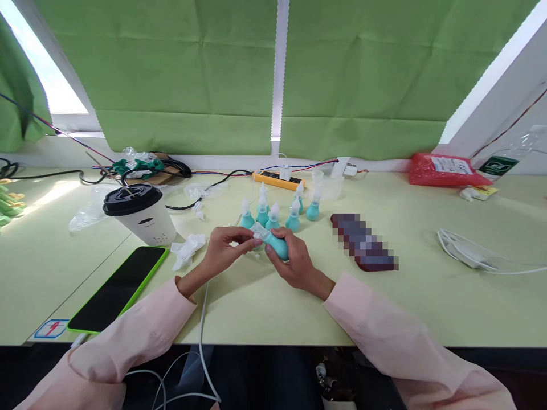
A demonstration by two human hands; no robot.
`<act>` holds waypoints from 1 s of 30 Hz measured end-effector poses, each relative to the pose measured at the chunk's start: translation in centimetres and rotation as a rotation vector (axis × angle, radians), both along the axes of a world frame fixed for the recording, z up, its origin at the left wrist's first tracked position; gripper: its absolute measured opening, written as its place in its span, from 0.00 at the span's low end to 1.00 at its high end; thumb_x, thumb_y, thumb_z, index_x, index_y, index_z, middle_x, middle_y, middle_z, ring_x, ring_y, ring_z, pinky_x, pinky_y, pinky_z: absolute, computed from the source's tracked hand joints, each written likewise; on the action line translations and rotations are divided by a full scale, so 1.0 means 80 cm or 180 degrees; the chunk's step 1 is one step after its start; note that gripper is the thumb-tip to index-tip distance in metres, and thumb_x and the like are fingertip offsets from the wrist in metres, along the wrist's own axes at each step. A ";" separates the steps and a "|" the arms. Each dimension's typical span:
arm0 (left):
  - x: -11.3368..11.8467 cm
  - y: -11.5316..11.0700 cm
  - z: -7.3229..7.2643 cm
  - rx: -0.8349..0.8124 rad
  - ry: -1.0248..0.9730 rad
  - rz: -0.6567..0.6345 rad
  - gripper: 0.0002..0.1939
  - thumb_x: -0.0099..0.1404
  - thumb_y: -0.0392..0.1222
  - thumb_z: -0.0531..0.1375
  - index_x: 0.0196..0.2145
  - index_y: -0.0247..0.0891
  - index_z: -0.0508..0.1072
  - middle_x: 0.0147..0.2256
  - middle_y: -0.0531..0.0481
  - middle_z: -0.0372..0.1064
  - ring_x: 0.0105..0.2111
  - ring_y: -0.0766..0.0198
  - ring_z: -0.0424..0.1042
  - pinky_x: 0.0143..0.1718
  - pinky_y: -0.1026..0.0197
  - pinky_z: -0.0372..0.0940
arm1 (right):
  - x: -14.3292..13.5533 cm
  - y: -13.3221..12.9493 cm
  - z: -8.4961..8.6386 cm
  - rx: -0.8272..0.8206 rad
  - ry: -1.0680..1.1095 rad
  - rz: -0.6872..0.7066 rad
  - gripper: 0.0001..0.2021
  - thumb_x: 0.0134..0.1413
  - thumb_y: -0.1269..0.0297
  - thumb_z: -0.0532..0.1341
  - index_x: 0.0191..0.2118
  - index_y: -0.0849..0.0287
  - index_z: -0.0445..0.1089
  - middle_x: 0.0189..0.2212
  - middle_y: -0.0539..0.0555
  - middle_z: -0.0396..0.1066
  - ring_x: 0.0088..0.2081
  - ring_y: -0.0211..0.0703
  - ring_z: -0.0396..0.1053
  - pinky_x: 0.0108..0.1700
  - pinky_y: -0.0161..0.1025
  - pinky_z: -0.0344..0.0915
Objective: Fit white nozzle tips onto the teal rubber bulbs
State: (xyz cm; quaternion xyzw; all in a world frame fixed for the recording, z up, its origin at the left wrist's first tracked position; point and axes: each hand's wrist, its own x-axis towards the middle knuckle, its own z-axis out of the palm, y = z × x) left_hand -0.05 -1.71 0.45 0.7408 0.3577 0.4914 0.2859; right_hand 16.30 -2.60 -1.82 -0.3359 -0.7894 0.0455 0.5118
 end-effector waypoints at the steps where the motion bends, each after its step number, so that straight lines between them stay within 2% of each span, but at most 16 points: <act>1: 0.000 -0.001 0.001 -0.0044 -0.0001 -0.0070 0.10 0.51 0.44 0.58 0.24 0.33 0.70 0.17 0.53 0.63 0.16 0.74 0.59 0.18 0.70 0.58 | 0.000 0.000 0.000 0.0023 0.0000 -0.0016 0.11 0.48 0.68 0.54 0.39 0.57 0.54 0.34 0.56 0.65 0.36 0.43 0.65 0.36 0.40 0.63; 4: -0.002 -0.003 0.003 0.0044 0.0170 -0.0197 0.11 0.56 0.44 0.54 0.27 0.33 0.70 0.18 0.53 0.63 0.18 0.73 0.60 0.20 0.70 0.60 | 0.000 0.002 -0.002 0.0045 -0.0010 -0.0068 0.11 0.48 0.68 0.54 0.39 0.57 0.54 0.33 0.55 0.65 0.36 0.44 0.66 0.36 0.41 0.63; 6: -0.002 -0.004 0.001 0.0293 0.0376 -0.0112 0.11 0.58 0.43 0.51 0.29 0.34 0.69 0.19 0.53 0.64 0.19 0.73 0.62 0.22 0.70 0.60 | 0.000 0.003 -0.004 0.0026 -0.0033 -0.0151 0.11 0.49 0.67 0.54 0.39 0.57 0.54 0.33 0.56 0.65 0.37 0.45 0.66 0.36 0.41 0.63; 9: -0.002 -0.003 -0.006 0.0906 0.0685 0.0226 0.11 0.60 0.41 0.49 0.32 0.34 0.68 0.21 0.52 0.65 0.21 0.72 0.63 0.24 0.69 0.60 | -0.002 0.004 -0.007 -0.0006 -0.0059 -0.0314 0.11 0.48 0.65 0.54 0.39 0.56 0.53 0.34 0.56 0.65 0.36 0.45 0.66 0.36 0.42 0.63; 13: -0.001 0.002 -0.019 0.1926 0.0811 0.0883 0.07 0.58 0.38 0.52 0.33 0.35 0.68 0.20 0.52 0.66 0.20 0.72 0.63 0.23 0.69 0.59 | -0.006 0.002 -0.012 -0.0211 -0.0028 -0.0447 0.10 0.49 0.63 0.54 0.38 0.55 0.52 0.36 0.57 0.65 0.37 0.46 0.66 0.36 0.43 0.64; 17: 0.000 0.006 -0.025 0.2519 0.1076 0.1081 0.05 0.58 0.35 0.53 0.33 0.34 0.67 0.23 0.51 0.67 0.23 0.71 0.65 0.24 0.69 0.60 | -0.009 0.000 -0.013 -0.0529 0.0039 -0.0445 0.10 0.49 0.63 0.53 0.38 0.56 0.53 0.37 0.57 0.65 0.37 0.45 0.66 0.36 0.43 0.63; 22: 0.001 0.003 -0.021 0.2698 0.1462 0.1196 0.05 0.58 0.34 0.51 0.31 0.33 0.65 0.22 0.51 0.67 0.22 0.71 0.65 0.23 0.69 0.60 | -0.011 -0.001 -0.015 -0.0632 0.0100 -0.0451 0.10 0.49 0.62 0.53 0.38 0.56 0.52 0.37 0.57 0.65 0.37 0.45 0.66 0.36 0.42 0.63; 26: 0.003 0.001 -0.018 0.2549 0.1488 0.1230 0.05 0.59 0.35 0.50 0.29 0.33 0.64 0.19 0.52 0.65 0.19 0.72 0.64 0.21 0.70 0.58 | -0.012 -0.003 -0.014 -0.0654 0.0146 -0.0418 0.10 0.49 0.62 0.53 0.38 0.57 0.53 0.37 0.57 0.65 0.36 0.45 0.65 0.35 0.41 0.63; 30: 0.005 -0.001 -0.018 0.2332 0.1551 0.1190 0.07 0.60 0.36 0.47 0.29 0.33 0.63 0.20 0.51 0.65 0.19 0.72 0.64 0.20 0.70 0.57 | -0.014 -0.005 -0.010 -0.0948 0.0298 -0.0435 0.09 0.50 0.61 0.53 0.36 0.57 0.55 0.33 0.55 0.65 0.33 0.43 0.65 0.33 0.40 0.62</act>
